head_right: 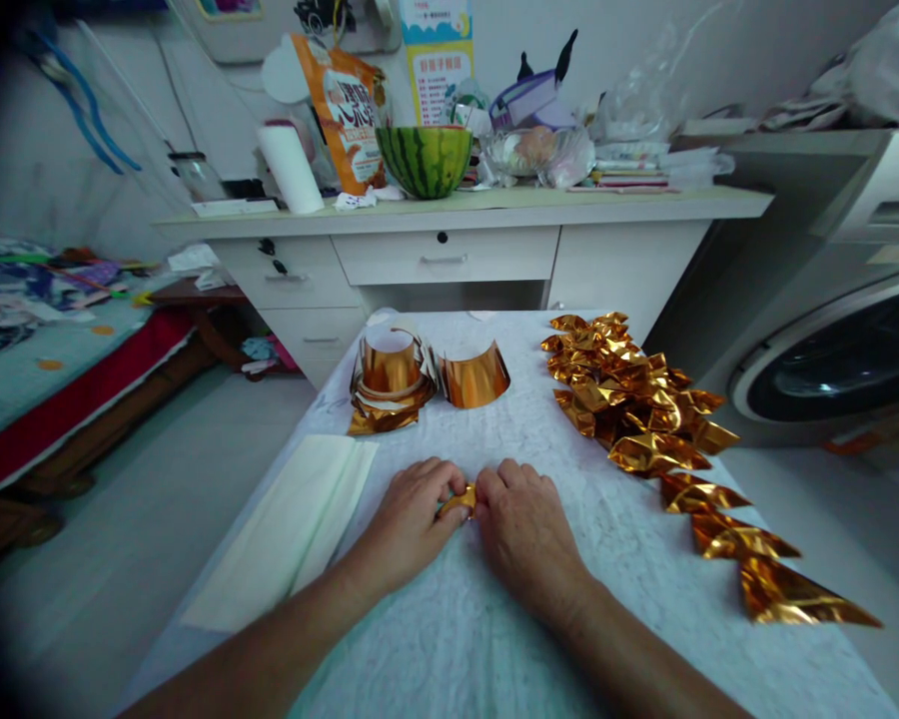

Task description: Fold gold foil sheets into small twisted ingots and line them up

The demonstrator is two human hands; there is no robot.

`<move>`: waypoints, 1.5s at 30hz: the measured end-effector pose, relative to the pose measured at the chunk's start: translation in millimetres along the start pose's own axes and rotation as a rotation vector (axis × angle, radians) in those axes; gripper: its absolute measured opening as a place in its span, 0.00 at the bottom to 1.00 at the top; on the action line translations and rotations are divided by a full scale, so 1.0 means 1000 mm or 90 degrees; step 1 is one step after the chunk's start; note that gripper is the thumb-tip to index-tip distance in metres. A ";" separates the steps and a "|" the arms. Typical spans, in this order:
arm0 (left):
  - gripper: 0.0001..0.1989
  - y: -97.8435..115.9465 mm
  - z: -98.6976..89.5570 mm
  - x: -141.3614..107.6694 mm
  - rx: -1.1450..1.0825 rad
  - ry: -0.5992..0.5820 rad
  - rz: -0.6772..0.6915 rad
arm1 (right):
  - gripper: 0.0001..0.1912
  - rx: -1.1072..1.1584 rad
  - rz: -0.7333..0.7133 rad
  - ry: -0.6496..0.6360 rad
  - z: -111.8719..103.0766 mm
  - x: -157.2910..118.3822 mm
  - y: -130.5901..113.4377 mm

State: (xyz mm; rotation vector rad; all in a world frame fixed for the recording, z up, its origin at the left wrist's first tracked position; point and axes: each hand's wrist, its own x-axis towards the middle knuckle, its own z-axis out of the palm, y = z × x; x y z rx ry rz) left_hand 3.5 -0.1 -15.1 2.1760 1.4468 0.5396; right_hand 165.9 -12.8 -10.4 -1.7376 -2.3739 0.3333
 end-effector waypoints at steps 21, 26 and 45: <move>0.16 -0.009 -0.024 0.004 -0.044 -0.115 0.031 | 0.12 0.024 0.045 0.076 0.002 -0.011 0.027; 0.16 -0.013 -0.025 0.004 -0.044 -0.121 0.049 | 0.15 0.014 0.026 0.067 0.003 -0.011 0.033; 0.17 -0.016 -0.027 0.001 -0.048 -0.131 0.074 | 0.15 0.106 -0.055 0.022 -0.018 -0.012 0.047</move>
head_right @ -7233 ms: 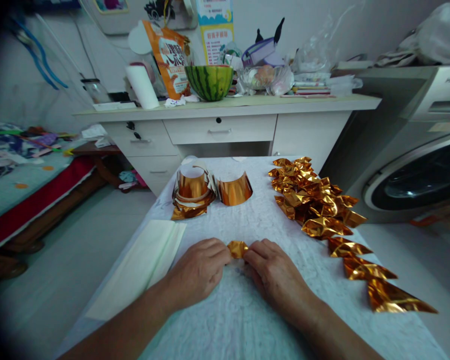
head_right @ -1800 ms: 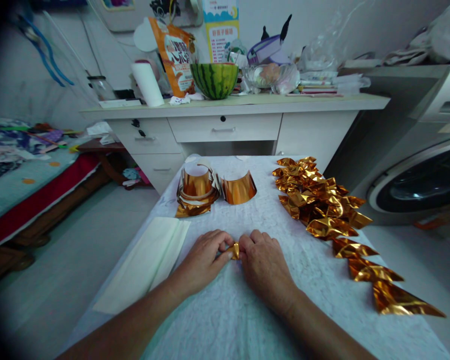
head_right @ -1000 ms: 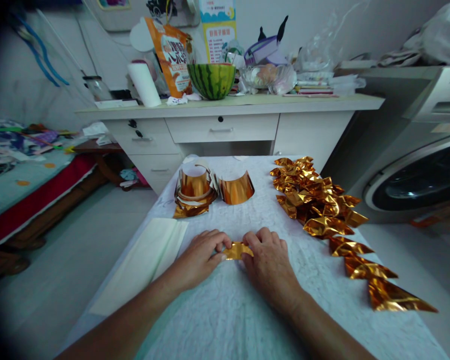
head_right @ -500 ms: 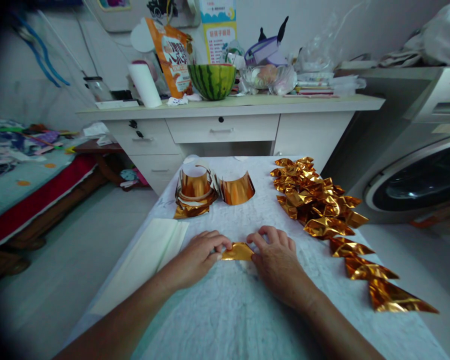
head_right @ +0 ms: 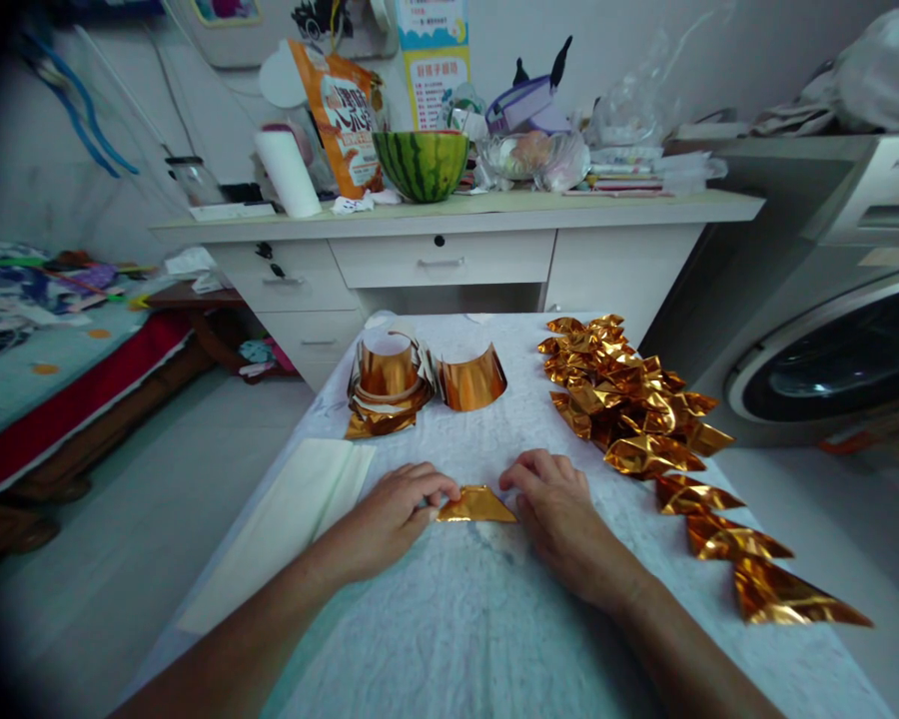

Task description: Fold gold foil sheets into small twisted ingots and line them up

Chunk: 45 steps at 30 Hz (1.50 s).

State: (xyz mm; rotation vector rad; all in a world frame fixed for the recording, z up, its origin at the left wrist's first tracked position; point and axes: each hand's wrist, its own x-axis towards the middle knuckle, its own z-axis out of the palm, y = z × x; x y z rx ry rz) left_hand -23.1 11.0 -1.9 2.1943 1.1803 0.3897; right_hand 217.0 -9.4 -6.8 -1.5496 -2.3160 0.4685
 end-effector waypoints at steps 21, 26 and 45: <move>0.07 0.003 0.000 -0.002 -0.012 0.027 -0.006 | 0.09 0.079 -0.094 0.000 0.004 0.004 -0.013; 0.05 0.002 0.002 0.000 -0.048 0.056 -0.003 | 0.08 0.102 -0.053 -0.008 0.003 0.003 -0.014; 0.09 0.010 0.013 -0.004 0.072 0.134 0.084 | 0.04 0.196 0.056 0.000 0.005 0.004 -0.019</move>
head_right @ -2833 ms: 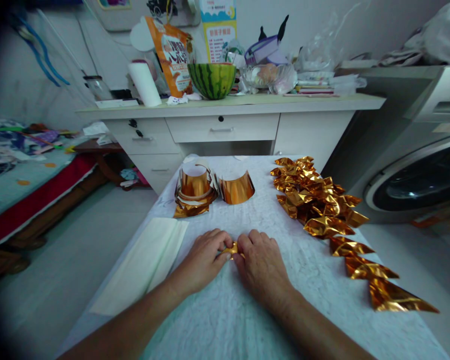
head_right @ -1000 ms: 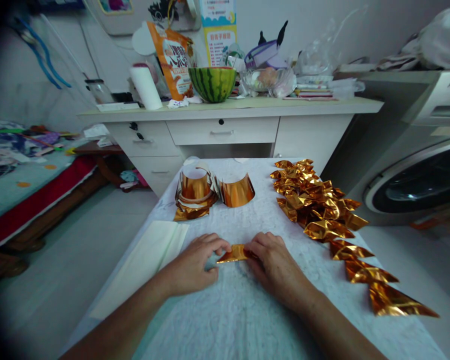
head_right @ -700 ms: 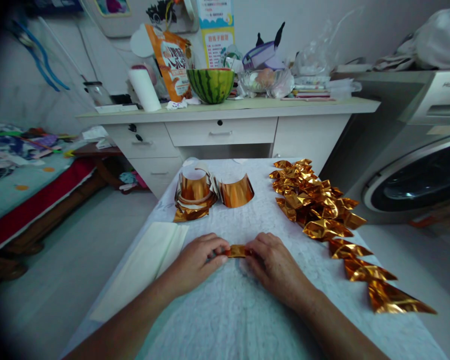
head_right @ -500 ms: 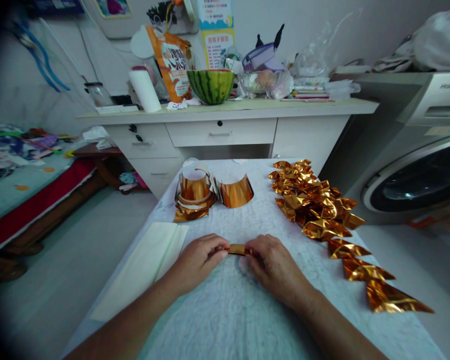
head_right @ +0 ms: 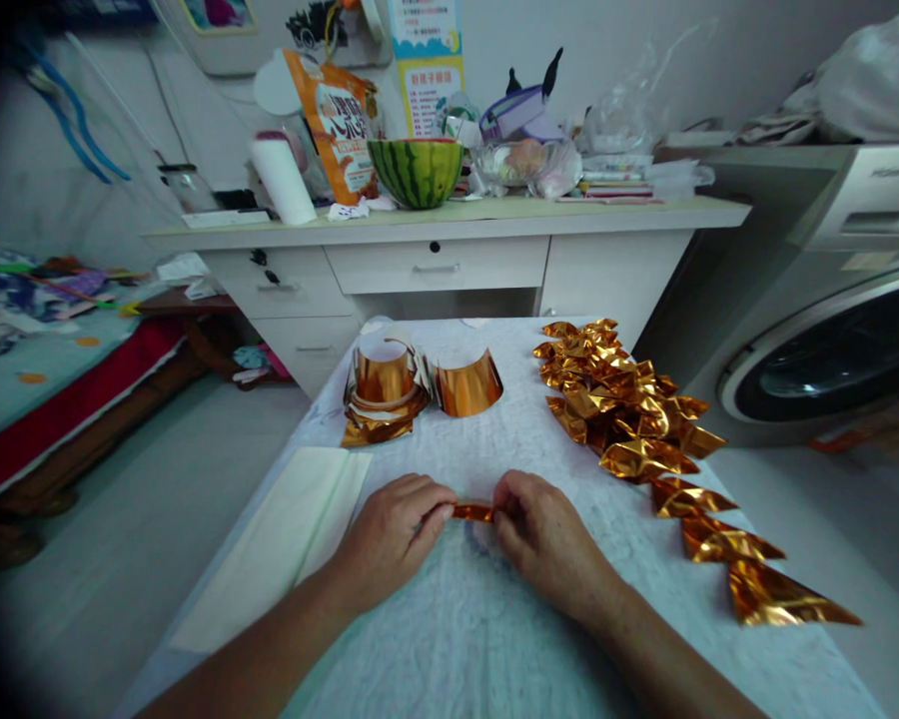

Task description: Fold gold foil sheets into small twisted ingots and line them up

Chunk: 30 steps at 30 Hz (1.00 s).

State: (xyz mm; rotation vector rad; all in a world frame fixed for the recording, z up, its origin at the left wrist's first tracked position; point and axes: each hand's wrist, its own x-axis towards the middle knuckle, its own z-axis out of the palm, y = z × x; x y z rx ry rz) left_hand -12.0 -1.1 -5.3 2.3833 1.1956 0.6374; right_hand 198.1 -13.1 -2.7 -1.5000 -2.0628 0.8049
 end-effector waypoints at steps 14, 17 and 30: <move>0.11 0.000 0.002 -0.001 -0.008 0.018 -0.006 | 0.08 -0.027 0.017 -0.015 0.001 -0.004 -0.002; 0.11 0.001 0.001 -0.001 -0.001 0.017 -0.004 | 0.08 -0.031 0.010 -0.023 0.001 -0.003 -0.002; 0.08 -0.002 -0.001 -0.002 -0.099 0.032 0.002 | 0.02 0.083 -0.028 -0.042 -0.006 -0.005 0.000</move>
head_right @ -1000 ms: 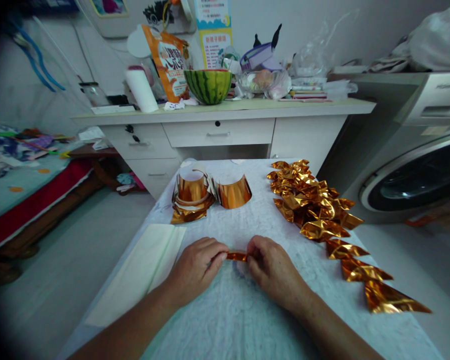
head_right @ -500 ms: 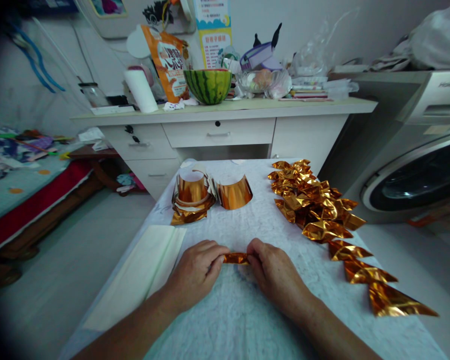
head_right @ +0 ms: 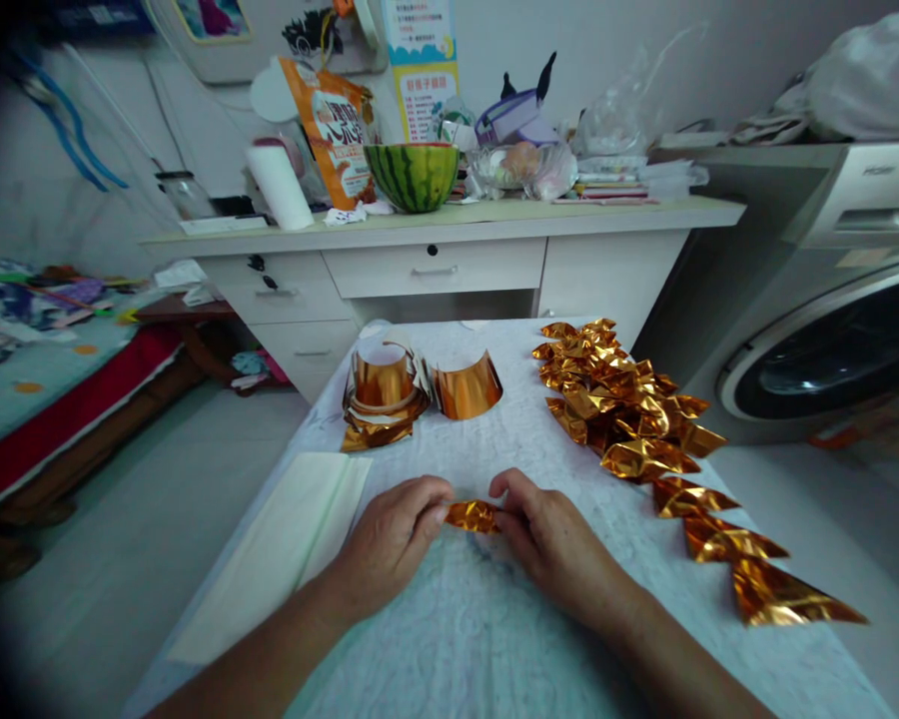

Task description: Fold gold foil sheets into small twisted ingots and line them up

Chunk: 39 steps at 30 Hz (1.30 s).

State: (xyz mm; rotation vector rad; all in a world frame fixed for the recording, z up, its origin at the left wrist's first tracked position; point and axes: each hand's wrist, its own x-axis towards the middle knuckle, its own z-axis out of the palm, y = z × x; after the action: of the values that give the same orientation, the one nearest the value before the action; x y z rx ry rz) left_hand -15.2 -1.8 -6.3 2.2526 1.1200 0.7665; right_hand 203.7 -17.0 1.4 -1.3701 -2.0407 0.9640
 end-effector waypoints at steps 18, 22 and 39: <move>0.11 -0.006 -0.005 0.009 -0.591 -0.091 -0.284 | 0.13 0.439 0.052 -0.128 -0.018 0.001 0.010; 0.11 -0.006 -0.005 0.009 -0.598 -0.087 -0.296 | 0.12 0.478 0.059 -0.094 -0.018 0.002 0.011; 0.17 -0.009 -0.003 0.006 -0.716 -0.077 -0.275 | 0.13 0.600 0.106 -0.117 -0.007 0.004 0.019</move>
State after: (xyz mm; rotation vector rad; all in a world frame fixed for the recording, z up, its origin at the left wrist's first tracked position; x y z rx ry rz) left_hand -19.3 8.9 -8.7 1.0574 0.7575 0.7735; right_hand 218.4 -6.6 -9.0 -0.9326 -1.2509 1.8523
